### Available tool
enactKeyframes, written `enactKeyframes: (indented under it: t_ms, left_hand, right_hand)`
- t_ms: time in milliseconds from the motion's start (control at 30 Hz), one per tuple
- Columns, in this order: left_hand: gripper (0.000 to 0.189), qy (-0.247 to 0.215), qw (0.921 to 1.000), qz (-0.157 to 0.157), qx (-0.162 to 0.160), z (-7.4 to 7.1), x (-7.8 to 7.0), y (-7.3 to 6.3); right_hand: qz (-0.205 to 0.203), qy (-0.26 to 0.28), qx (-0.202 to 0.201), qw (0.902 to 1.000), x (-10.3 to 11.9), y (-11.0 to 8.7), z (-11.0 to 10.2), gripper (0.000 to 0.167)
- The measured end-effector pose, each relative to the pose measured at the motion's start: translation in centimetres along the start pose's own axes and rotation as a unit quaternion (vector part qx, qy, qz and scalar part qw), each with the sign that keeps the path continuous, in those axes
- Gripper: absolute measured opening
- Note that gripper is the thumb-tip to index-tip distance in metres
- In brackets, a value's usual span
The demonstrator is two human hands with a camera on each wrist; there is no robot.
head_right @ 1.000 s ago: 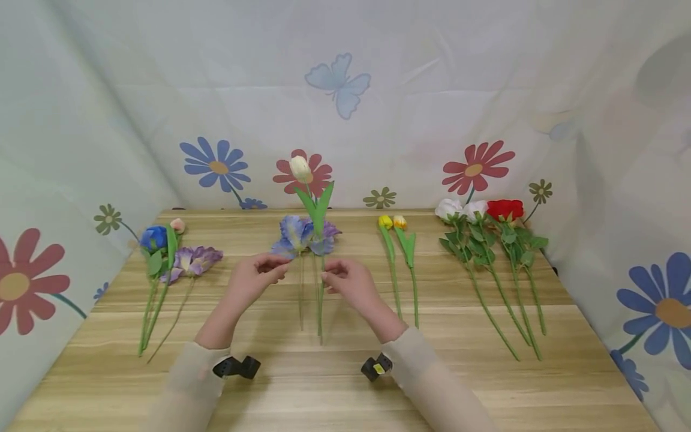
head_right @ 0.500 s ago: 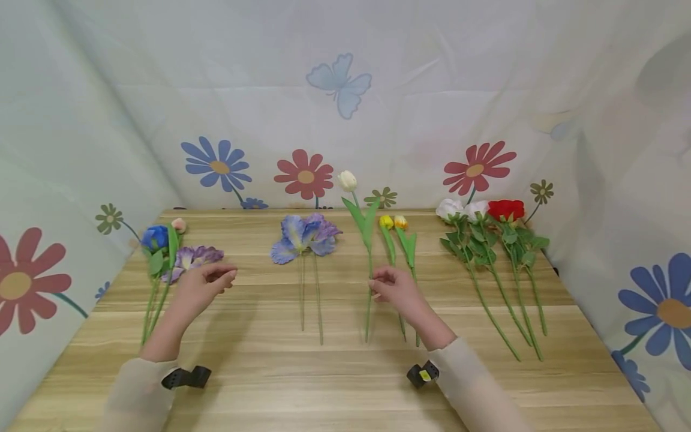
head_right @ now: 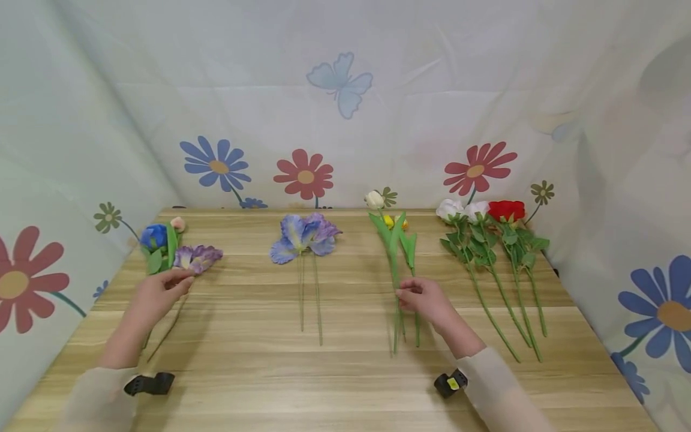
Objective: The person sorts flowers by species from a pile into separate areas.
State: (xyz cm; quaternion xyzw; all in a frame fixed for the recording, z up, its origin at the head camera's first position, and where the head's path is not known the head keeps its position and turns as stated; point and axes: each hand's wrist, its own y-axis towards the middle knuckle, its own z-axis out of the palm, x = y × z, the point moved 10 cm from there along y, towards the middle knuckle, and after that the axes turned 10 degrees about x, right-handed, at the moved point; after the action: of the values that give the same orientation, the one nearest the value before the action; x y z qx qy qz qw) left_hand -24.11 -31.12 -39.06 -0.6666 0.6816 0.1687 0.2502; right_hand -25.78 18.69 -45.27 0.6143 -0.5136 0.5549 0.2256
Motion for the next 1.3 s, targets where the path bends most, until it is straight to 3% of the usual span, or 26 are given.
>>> enactKeyframes:
  t_ms: [167, 433, 600, 967, 1300]
  left_hand:
    - [0.040, 0.016, 0.9998, -0.005, 0.009, 0.0, 1.9, -0.2]
    - [0.041, 0.047, 0.9969, -0.043, 0.047, 1.2, 4.3, -0.3]
    - [0.038, 0.060, 0.9949, -0.052, 0.062, 2.0, 4.8, -0.2]
    - [0.026, 0.099, 0.9903, -0.066, 0.071, 2.3, 5.6, 0.1]
    - [0.023, 0.105, 0.9878, -0.084, 0.078, 2.2, 6.1, 0.4]
  right_hand:
    - [0.007, 0.004, 0.004, 1.0000, -0.8, -0.4, -0.6, 0.039]
    - [0.014, 0.016, 0.003, 0.9998, -1.3, -0.8, -0.8, 0.037]
    - [0.029, 0.037, 0.006, 0.9989, -2.1, -0.7, -0.9, 0.038]
    - [0.047, 0.064, 0.012, 0.9968, -3.3, -0.6, -0.6, 0.037]
    - [0.070, 0.011, -0.002, 0.9975, -3.3, -0.6, -1.2, 0.038]
